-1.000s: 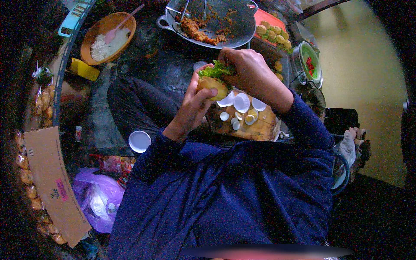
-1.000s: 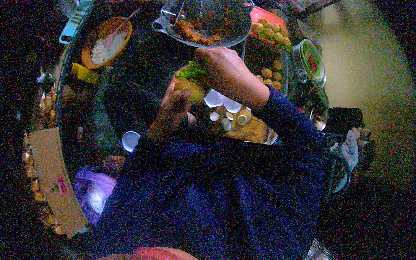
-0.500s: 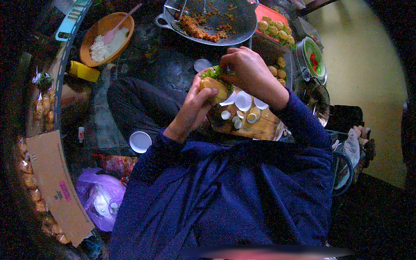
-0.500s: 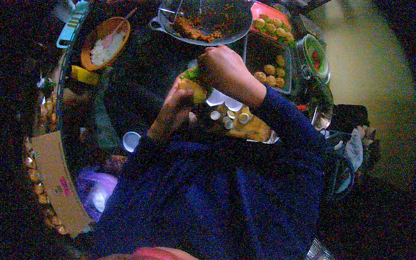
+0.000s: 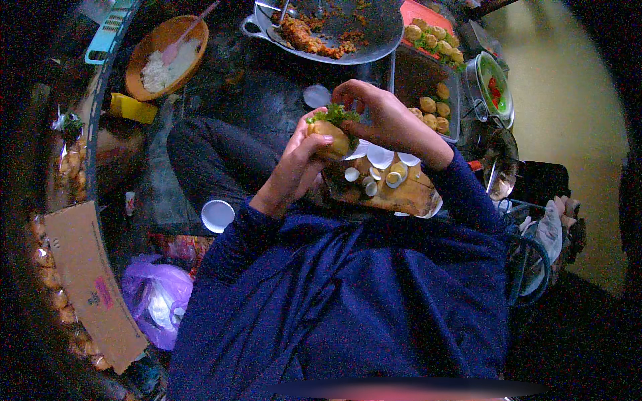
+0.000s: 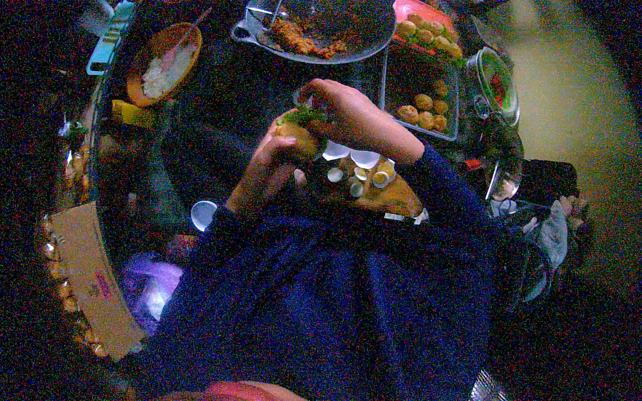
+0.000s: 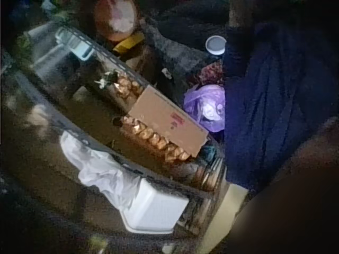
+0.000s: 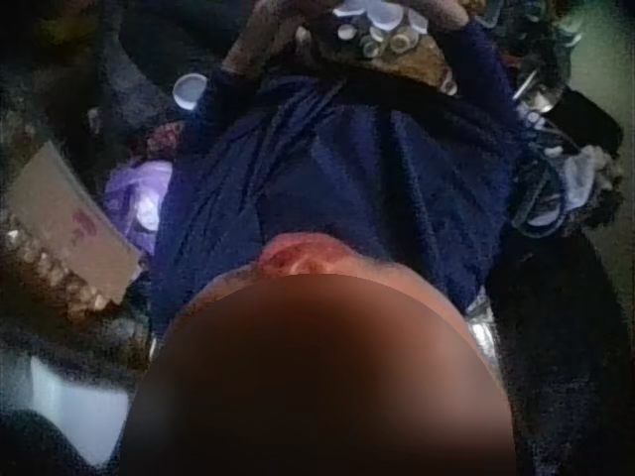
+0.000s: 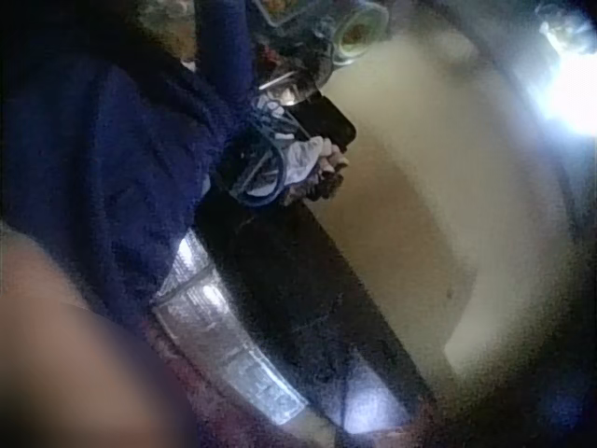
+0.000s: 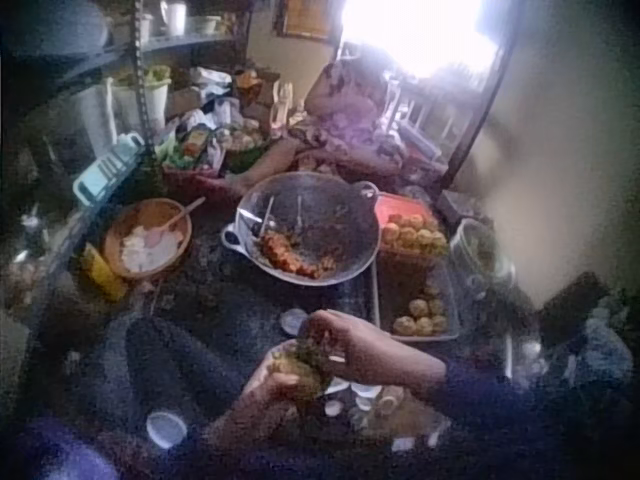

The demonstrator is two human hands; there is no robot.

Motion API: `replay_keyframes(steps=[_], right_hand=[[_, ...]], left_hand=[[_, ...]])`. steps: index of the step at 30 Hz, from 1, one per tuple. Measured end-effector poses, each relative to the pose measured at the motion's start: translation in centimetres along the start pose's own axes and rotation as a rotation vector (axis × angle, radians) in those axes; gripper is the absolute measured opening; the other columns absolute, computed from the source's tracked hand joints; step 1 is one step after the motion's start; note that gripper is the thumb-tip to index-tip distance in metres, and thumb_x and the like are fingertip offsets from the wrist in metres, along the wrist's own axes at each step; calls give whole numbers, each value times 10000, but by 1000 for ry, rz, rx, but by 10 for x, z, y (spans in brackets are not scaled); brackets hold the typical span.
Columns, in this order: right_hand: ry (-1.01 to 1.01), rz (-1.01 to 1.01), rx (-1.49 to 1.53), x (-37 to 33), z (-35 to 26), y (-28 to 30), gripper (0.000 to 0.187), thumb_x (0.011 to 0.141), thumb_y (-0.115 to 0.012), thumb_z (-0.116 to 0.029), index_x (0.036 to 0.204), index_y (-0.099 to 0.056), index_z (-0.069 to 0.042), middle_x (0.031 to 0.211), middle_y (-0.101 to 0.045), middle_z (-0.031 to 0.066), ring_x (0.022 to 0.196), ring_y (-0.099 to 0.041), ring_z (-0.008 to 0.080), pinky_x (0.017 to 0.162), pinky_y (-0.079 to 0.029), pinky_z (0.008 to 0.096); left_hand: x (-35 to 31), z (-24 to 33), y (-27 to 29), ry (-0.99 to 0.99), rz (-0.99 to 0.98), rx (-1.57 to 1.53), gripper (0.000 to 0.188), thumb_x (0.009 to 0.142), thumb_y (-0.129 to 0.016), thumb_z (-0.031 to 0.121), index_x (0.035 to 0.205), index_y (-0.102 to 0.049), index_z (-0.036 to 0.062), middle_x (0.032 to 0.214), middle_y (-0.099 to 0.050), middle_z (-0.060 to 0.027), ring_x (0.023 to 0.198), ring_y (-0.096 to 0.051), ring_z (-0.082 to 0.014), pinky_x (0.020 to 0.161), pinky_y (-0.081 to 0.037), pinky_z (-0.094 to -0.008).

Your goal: The person assembles small slider sandwiches by placing lettuce and sliced hard-boiled eggs into buns. They handle the buns and ingredients by hand, arranging the finished sliders on a tray.

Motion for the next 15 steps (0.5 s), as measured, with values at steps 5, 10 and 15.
replay_keyframes(steps=[5,10,15], right_hand=[[18,91,121,-16,17,-8,514,748,-754,-142,1209,-537,-72,1134,-588,39,1004,-542,147,854,-432,297],[-7,164,228,-26,36,-27,524,746,-763,-133,1214,-535,-78,1121,-588,30,1022,-538,142,849,-431,281],[-90,242,154,-37,46,-48,498,756,-755,-129,1200,-538,-73,1115,-591,40,1024,-553,151,849,-455,299]], left_hand=[[2,-3,1,-23,2,43,619,849,-579,112,1383,-269,63,1260,-459,-138,1165,-496,-246,1009,-417,-377],[3,-11,8,17,10,9,614,844,-571,102,1379,-273,59,1261,-460,-133,1167,-495,-237,1008,-418,-368],[1,-16,10,74,45,59,615,837,-565,92,1378,-274,61,1262,-459,-132,1160,-502,-231,1004,-424,-360]])
Point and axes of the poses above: each hand's wrist, its own x-axis towards the middle knuckle, its own y-axis out of the back of the hand, z = x × y, the point moved 1 cm from there along x, towards the middle knuckle
